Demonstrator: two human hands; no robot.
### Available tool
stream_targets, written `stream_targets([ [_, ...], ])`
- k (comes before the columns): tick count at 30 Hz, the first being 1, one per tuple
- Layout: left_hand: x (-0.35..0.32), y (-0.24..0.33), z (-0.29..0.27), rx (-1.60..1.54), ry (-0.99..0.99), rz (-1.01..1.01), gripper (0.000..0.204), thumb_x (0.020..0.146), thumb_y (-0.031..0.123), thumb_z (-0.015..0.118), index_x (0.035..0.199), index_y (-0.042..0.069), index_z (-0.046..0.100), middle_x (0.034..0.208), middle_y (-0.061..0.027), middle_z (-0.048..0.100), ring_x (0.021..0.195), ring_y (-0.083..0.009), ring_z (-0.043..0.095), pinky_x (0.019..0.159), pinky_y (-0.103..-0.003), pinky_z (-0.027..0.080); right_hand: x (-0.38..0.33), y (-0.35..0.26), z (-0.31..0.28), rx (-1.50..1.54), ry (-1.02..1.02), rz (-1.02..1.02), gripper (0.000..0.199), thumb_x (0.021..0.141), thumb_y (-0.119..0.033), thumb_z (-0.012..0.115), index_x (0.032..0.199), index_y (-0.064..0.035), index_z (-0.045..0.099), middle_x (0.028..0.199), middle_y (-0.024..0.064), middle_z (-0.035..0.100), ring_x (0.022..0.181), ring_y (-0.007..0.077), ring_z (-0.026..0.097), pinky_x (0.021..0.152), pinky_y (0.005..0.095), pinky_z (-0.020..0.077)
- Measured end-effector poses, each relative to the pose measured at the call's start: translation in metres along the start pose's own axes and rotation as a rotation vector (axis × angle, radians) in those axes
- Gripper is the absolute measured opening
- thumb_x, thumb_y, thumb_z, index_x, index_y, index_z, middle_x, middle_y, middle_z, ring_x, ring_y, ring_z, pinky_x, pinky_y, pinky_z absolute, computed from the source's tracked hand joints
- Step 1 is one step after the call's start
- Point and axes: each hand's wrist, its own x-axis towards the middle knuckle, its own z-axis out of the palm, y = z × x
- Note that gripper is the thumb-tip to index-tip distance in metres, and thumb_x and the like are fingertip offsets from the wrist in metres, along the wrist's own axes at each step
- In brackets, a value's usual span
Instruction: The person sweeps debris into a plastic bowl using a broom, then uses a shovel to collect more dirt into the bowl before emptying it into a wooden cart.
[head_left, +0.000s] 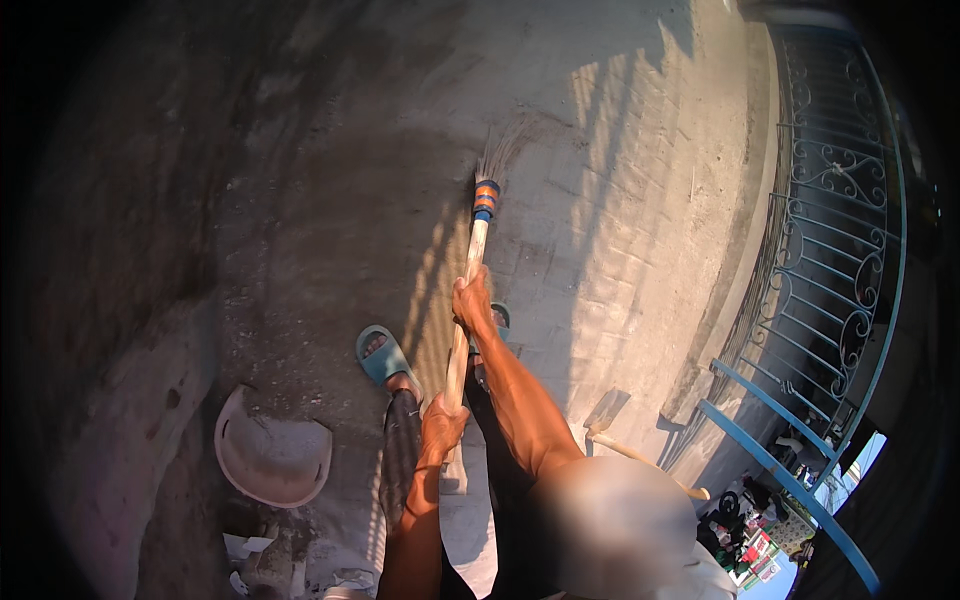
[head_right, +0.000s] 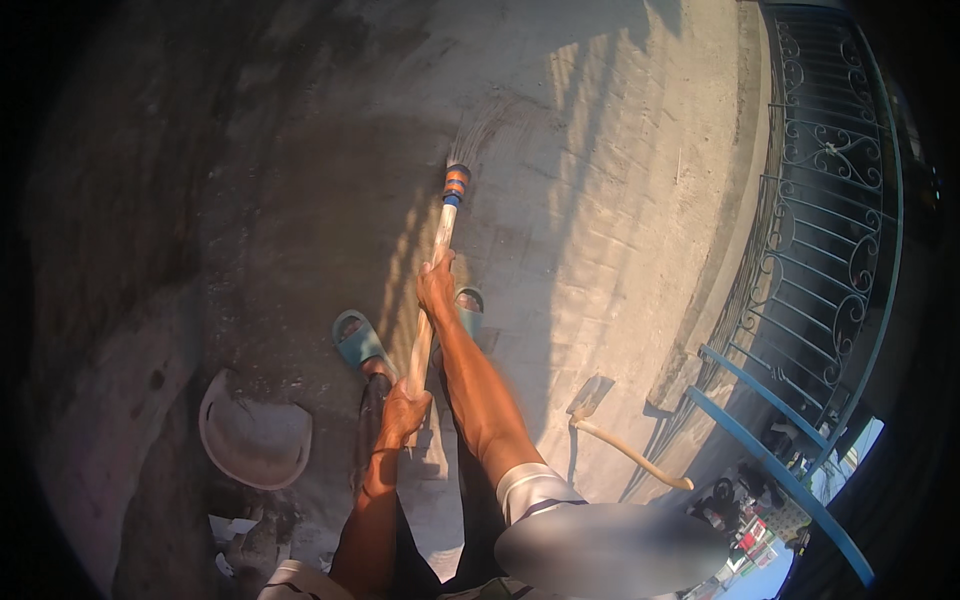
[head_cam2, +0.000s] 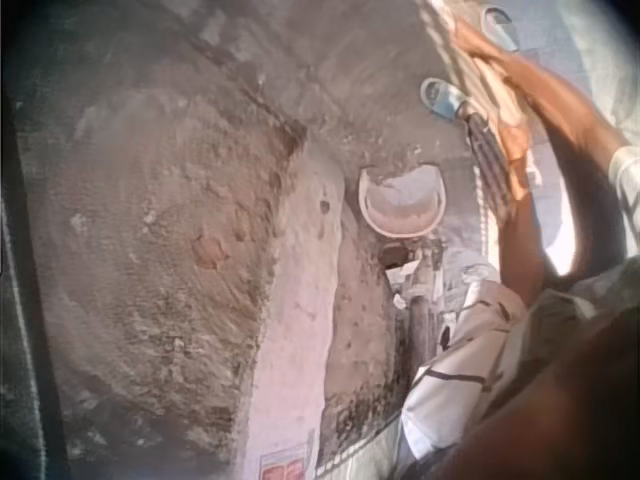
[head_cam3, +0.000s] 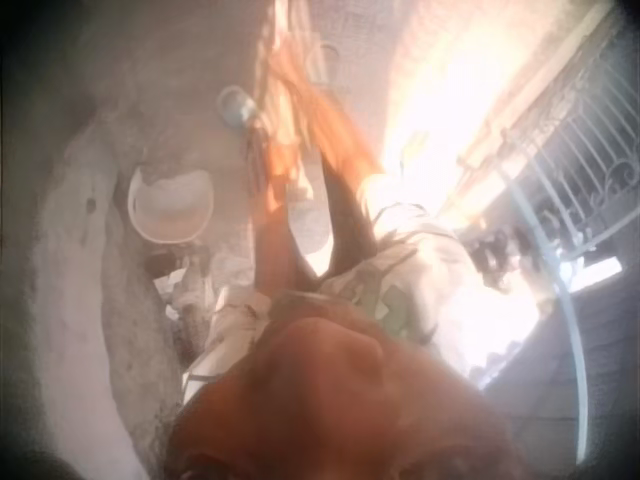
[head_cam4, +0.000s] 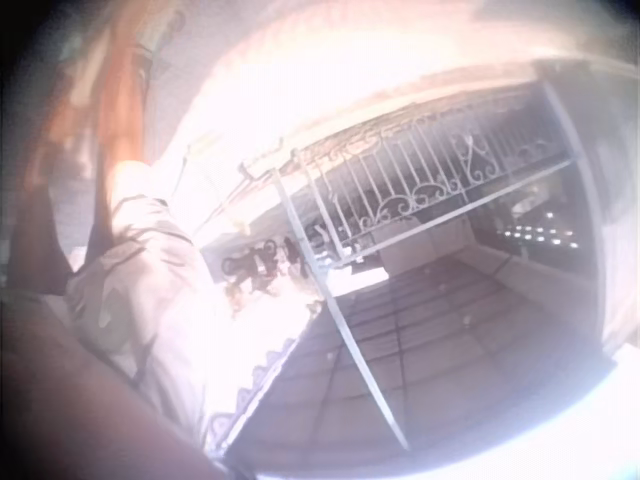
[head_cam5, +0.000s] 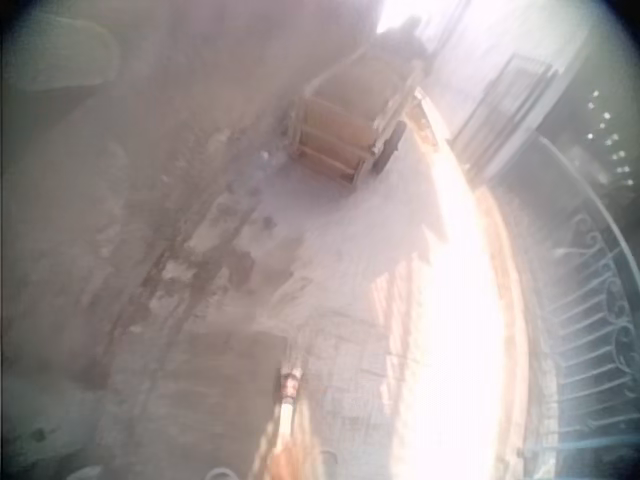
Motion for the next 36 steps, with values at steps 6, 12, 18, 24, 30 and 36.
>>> stream_targets([
  [6, -0.039, -0.054, 0.034, -0.970, 0.243, -0.057, 0.026, 0.088, 0.015, 0.069, 0.106, 0.009, 0.051, 0.064, -0.0012, 0.053, 0.044, -0.0128, 0.052, 0.037, -0.030, 0.043, -0.065, -0.063, 0.076, 0.057, -0.492, -0.239, 0.072, 0.099, -0.025, 0.052, 0.151, 0.0055, 0.014, 0.083, 0.0327, 0.063, 0.075, 0.0475, 0.065, 0.071, 0.0523, 0.0504],
  [12, -0.082, 0.045, 0.107, -0.216, 0.227, -0.106, 0.028, 0.086, 0.018, 0.069, 0.106, 0.007, 0.053, 0.067, -0.0078, 0.057, 0.047, -0.0193, 0.057, 0.045, -0.034, 0.047, -0.044, -0.048, -0.065, 0.067, -0.284, -0.296, 0.070, 0.099, -0.027, 0.050, 0.152, 0.0017, 0.015, 0.092, 0.0358, 0.065, 0.095, 0.0484, 0.066, 0.081, 0.0524, 0.0505],
  [18, 0.055, 0.156, 0.087, -0.001, 0.200, 0.009, 0.034, 0.082, 0.021, 0.070, 0.103, 0.000, 0.053, 0.081, -0.0213, 0.063, 0.075, -0.0381, 0.068, 0.064, -0.045, 0.053, 0.131, -0.094, -0.101, 0.119, -0.302, -0.146, 0.063, 0.098, -0.022, 0.051, 0.146, 0.0059, 0.021, 0.077, 0.0268, 0.067, 0.063, 0.0398, 0.068, 0.053, 0.0452, 0.0493],
  [24, 0.041, 0.234, 0.122, -0.731, 0.347, -0.114, 0.016, 0.092, 0.004, 0.060, 0.104, 0.007, 0.050, 0.063, -0.0021, 0.052, 0.043, -0.0119, 0.049, 0.037, -0.028, 0.040, 0.123, -0.107, -0.020, -0.133, -0.289, -0.612, 0.068, 0.097, -0.025, 0.053, 0.148, 0.0069, 0.020, 0.075, 0.0319, 0.062, 0.069, 0.0520, 0.063, 0.062, 0.0540, 0.0487],
  [30, -0.059, 0.271, 0.152, -0.710, 0.390, -0.181, 0.019, 0.091, 0.005, 0.057, 0.109, 0.005, 0.049, 0.064, -0.0034, 0.051, 0.045, -0.0120, 0.050, 0.040, -0.029, 0.042, 0.057, -0.163, -0.115, 0.025, -0.540, -0.506, 0.070, 0.097, -0.028, 0.052, 0.153, -0.0036, 0.019, 0.096, 0.0322, 0.067, 0.087, 0.0488, 0.068, 0.074, 0.0506, 0.0531],
  [36, 0.061, 0.351, 0.083, -0.307, 0.143, -0.024, 0.022, 0.085, 0.019, 0.065, 0.097, 0.004, 0.053, 0.064, -0.0108, 0.057, 0.048, -0.0175, 0.056, 0.044, -0.034, 0.046, 0.210, -0.255, -0.174, 0.039, -0.344, -0.166, 0.042, 0.100, -0.021, 0.052, 0.131, -0.0020, 0.032, 0.067, 0.0127, 0.060, 0.050, 0.0200, 0.055, 0.047, 0.0376, 0.0452],
])
